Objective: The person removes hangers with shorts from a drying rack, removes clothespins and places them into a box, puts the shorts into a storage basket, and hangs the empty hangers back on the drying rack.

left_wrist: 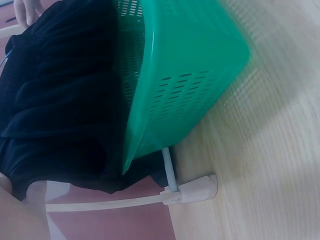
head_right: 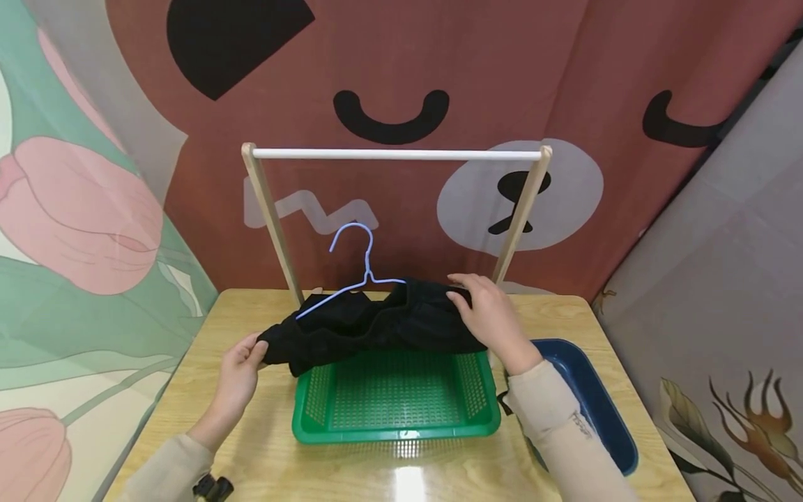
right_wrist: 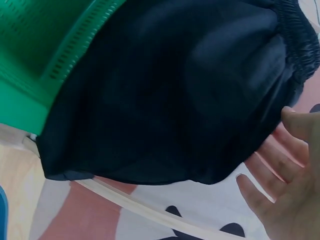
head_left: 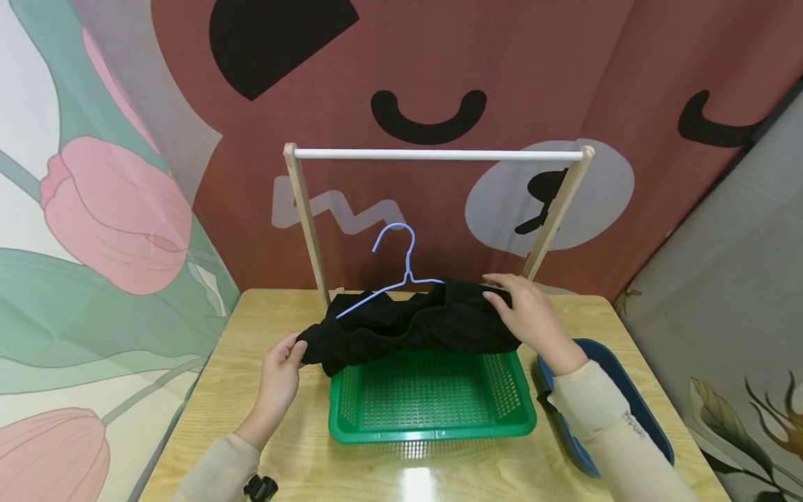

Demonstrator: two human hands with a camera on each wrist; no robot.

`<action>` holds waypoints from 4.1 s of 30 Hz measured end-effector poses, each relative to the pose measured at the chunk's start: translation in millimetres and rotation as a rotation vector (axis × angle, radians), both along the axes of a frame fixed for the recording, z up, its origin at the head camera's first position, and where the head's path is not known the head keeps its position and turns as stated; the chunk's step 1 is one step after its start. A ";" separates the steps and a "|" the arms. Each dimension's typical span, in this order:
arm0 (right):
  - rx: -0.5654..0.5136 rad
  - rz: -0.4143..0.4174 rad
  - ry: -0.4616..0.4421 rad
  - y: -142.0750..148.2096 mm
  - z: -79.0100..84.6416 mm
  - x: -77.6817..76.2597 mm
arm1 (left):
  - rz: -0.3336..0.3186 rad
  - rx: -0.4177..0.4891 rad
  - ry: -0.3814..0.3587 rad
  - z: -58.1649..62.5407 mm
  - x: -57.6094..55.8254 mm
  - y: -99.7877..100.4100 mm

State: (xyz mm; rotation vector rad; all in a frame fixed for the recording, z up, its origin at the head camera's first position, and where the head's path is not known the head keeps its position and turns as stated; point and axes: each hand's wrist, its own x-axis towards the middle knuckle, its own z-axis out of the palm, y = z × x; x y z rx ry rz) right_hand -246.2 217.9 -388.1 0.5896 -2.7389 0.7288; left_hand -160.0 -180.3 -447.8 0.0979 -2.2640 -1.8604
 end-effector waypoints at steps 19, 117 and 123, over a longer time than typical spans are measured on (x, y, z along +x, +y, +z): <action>-0.142 0.020 0.306 -4.8 -14.9 -0.2 | -0.015 -0.507 0.129 14.4 -8.3 -5.7; -0.001 0.087 0.046 30.2 -73.2 66.6 | -0.028 -0.416 0.125 69.9 -37.1 19.2; 0.021 0.162 -0.040 24.9 -72.8 70.5 | -0.049 -0.425 0.131 71.0 -37.6 18.8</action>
